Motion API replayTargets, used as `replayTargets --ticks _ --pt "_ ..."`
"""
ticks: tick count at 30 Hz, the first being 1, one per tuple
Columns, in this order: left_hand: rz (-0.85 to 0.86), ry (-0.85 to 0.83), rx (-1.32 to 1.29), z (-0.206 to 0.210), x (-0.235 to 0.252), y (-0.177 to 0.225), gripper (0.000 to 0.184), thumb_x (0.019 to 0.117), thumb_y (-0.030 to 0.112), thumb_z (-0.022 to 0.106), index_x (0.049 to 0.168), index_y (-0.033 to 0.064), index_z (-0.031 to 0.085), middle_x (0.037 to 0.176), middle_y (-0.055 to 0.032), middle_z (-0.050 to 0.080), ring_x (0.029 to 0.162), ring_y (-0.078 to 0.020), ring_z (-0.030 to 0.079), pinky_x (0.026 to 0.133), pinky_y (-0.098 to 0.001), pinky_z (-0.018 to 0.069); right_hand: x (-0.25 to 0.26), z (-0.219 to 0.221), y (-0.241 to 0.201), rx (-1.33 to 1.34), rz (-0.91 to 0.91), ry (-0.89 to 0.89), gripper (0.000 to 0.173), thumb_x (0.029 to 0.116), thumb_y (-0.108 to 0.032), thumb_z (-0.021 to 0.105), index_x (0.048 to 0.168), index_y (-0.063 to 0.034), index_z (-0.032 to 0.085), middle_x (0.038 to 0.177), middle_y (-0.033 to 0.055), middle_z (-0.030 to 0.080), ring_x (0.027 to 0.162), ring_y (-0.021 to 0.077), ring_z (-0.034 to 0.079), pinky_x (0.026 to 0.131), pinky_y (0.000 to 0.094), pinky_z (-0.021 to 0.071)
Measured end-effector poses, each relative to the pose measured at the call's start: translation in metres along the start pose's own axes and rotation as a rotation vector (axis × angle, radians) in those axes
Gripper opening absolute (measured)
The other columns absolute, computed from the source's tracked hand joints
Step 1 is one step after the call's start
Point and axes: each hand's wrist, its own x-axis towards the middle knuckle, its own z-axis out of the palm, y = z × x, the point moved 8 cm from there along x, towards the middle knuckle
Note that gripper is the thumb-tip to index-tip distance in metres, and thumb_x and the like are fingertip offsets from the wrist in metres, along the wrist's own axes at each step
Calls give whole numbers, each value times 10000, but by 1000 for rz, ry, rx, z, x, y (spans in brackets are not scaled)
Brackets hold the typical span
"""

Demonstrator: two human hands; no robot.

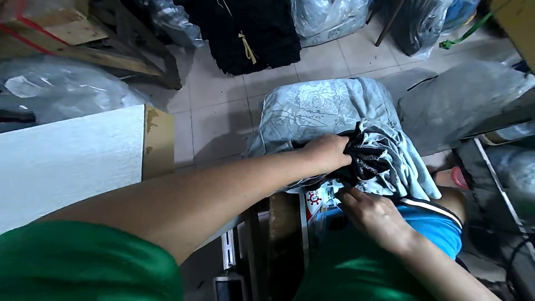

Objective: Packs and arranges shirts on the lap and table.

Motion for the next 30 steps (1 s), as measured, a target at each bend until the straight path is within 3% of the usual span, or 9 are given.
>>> replayTargets --ticks 3,8,11,13,16,19,22,26,30 --pt "2 9 -11 -3 0 0 290 1034 162 583 1223 -55 618 1060 -234 657 1036 -368 638 899 -547 487 2 38 32 -59 350 -395 237 960 -110 673 1173 -15 715 963 241 721 817 450 723 668 605 574" --pt "2 30 -19 -6 0 -3 287 1038 158 570 1216 -63 611 1056 -236 653 1034 -372 636 894 -546 489 2 29 46 -115 584 -611 276 1017 -195 606 1207 -11 686 1011 259 724 973 475 706 779 629 549" --pt "19 40 -25 -5 3 -6 275 1036 145 564 1218 -56 609 1070 -233 655 1046 -363 637 901 -536 489 3 -1 33 -118 387 -286 106 914 -126 733 929 -23 752 783 204 713 727 422 725 597 599 569" --pt "28 39 1 1 3 -7 336 1029 174 594 1284 -45 591 1176 -237 655 1143 -370 628 968 -552 480 3 -27 29 -109 239 -101 63 870 -89 755 899 -34 745 741 174 687 632 380 706 522 561 565" --pt "29 14 89 10 0 0 679 963 416 707 1421 -46 512 1395 -243 552 1312 -396 532 1056 -608 419 12 -64 40 -85 157 26 79 911 -112 692 888 -42 721 768 150 670 596 341 680 486 526 548" --pt "-12 35 97 6 -1 4 807 871 505 782 1426 -17 516 1399 -232 549 1291 -398 543 1025 -627 430 25 -80 42 -83 110 110 110 931 -100 647 871 -33 709 794 137 653 591 308 664 472 480 533" --pt "20 91 97 1 1 1 689 898 473 763 1360 -1 568 1304 -219 612 1212 -387 601 973 -619 475 38 -85 41 -78 100 147 112 948 -93 645 918 -11 716 857 165 669 650 329 686 517 483 552" --pt "38 104 83 -3 -3 6 318 1008 228 645 1190 -33 640 1085 -222 677 1064 -381 658 889 -574 507 36 -78 35 -56 115 222 111 940 -74 657 972 21 706 928 200 678 682 344 697 530 484 562" --pt "-10 133 -43 -16 -1 -1 280 1032 209 597 1137 -46 650 1012 -225 672 1006 -370 656 868 -561 504 14 -42 -2 -66 -143 228 156 937 -93 596 1007 -25 717 1028 172 713 724 280 717 530 378 577"
